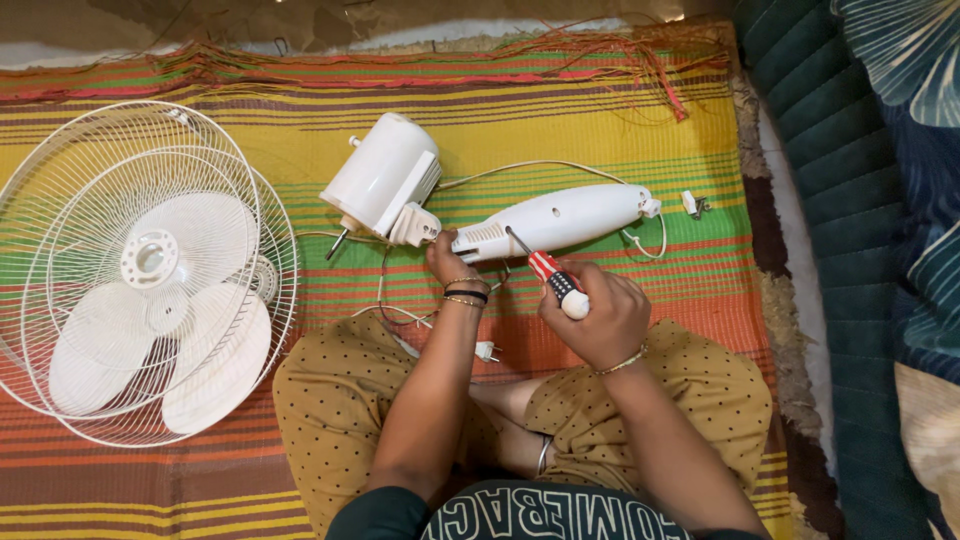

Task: The person sits on a mat and uses a screwdriver to remove screws from the white plastic housing of a disassembled electric fan. They separate the housing halves and continue unscrewing components while the fan blades and cage lie nearby.

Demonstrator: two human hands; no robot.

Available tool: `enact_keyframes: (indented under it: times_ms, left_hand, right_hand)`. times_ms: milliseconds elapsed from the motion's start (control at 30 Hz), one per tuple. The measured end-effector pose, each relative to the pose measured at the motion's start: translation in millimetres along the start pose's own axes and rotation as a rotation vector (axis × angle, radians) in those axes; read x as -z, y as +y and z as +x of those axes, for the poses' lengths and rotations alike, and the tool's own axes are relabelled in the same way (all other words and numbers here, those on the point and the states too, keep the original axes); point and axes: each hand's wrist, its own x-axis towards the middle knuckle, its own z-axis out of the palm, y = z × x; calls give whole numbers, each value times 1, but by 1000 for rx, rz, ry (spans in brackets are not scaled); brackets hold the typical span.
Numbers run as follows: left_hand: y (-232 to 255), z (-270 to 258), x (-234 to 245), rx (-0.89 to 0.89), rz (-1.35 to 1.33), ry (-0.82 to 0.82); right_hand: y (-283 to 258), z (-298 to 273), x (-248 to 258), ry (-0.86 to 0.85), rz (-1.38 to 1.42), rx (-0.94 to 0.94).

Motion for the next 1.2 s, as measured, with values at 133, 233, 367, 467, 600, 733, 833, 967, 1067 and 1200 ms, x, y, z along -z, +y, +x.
enact_keyframes:
  times_ms: [133,233,367,467,600,733,833,967,1067,1200]
  left_hand:
    - [-2,0,0,0,-6,-2]
    - [-5,3,0,4,-3,14]
    - [-13,10,2,-19,13,23]
    - [-20,14,7,-32,6,-5]
    - [-27,19,10,-70,-20,-33]
    - [-31,19,12,-48,-18,-28]
    - [-36,22,13,-34,-25,-12]
    - [-37,26,17,6,-12,-67]
    - [-35,27,21,66,15,-80]
    - [-34,28,23,94,122,-70]
  right_hand:
    - [-4,3,0,-39,34,-34]
    - [-3,8,7,-147,104,-16]
    - [2,14,21,-308,170,65]
    - [5,14,31,-396,103,73]
    - [4,13,35,-498,35,43]
    - [-2,10,33,-608,-172,191]
    - [-3,4,30,-649,-235,200]
    - [2,-3,27,-639,-204,35]
    - [4,-16,23,-518,-110,-103]
    - [1,-47,4,-486,-58,-323]
